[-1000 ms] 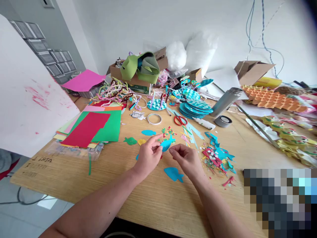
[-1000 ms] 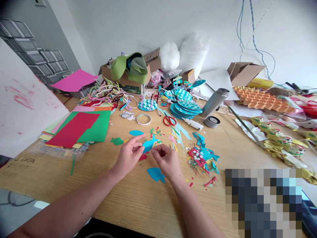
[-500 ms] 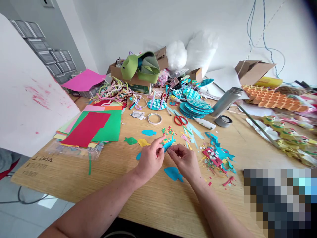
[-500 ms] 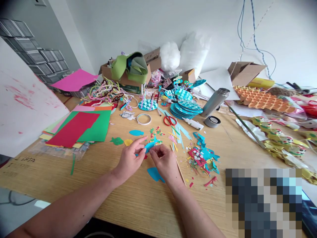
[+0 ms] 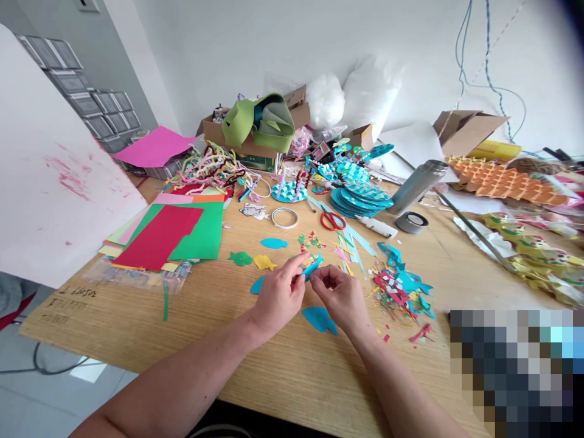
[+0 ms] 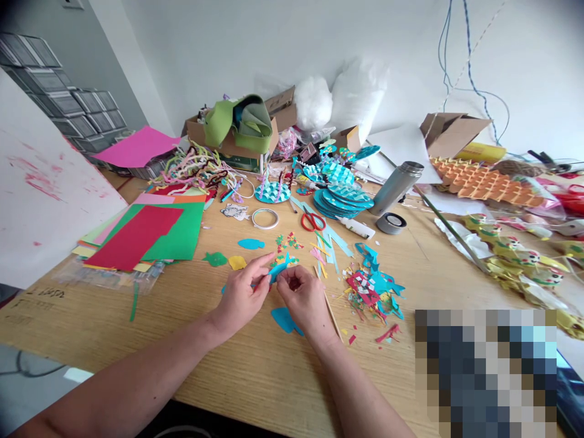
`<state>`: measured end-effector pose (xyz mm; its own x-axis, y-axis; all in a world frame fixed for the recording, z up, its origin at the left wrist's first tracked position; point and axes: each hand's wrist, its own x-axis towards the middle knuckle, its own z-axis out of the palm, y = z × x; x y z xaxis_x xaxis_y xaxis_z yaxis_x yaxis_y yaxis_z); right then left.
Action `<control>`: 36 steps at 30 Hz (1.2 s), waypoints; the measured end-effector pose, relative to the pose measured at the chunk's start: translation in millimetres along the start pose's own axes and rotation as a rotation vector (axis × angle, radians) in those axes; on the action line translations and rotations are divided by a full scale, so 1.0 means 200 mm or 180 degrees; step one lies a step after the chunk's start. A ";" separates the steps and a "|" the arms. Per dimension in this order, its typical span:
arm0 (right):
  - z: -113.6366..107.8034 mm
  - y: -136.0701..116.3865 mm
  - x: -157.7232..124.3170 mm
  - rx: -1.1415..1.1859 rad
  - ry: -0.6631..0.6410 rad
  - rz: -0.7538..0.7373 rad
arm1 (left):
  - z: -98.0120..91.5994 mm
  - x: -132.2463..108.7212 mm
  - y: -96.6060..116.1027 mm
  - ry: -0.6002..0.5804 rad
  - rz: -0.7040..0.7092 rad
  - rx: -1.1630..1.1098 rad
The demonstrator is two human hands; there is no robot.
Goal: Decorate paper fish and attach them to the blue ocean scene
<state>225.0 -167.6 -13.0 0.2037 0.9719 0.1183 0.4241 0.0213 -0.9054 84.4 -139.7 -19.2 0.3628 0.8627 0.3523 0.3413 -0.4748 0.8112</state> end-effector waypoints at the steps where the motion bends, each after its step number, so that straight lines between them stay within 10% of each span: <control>1: 0.00 0.00 0.00 0.0003 0.0000 -0.0012 | 0.00 0.00 0.00 -0.0005 -0.0004 -0.0006; 22: -0.02 0.00 0.01 -0.0245 -0.0051 -0.0109 | 0.01 0.02 -0.03 -0.0100 -0.0465 -0.0777; 36: -0.07 0.04 0.05 0.1203 -0.0554 0.1028 | -0.02 0.06 0.01 -0.0246 -0.1398 -0.2174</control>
<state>241.8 -160.3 -13.1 0.1083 0.9668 -0.2315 0.0095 -0.2339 -0.9722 85.6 -130.2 -12.0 0.3861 0.9192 -0.0771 -0.1287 0.1364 0.9823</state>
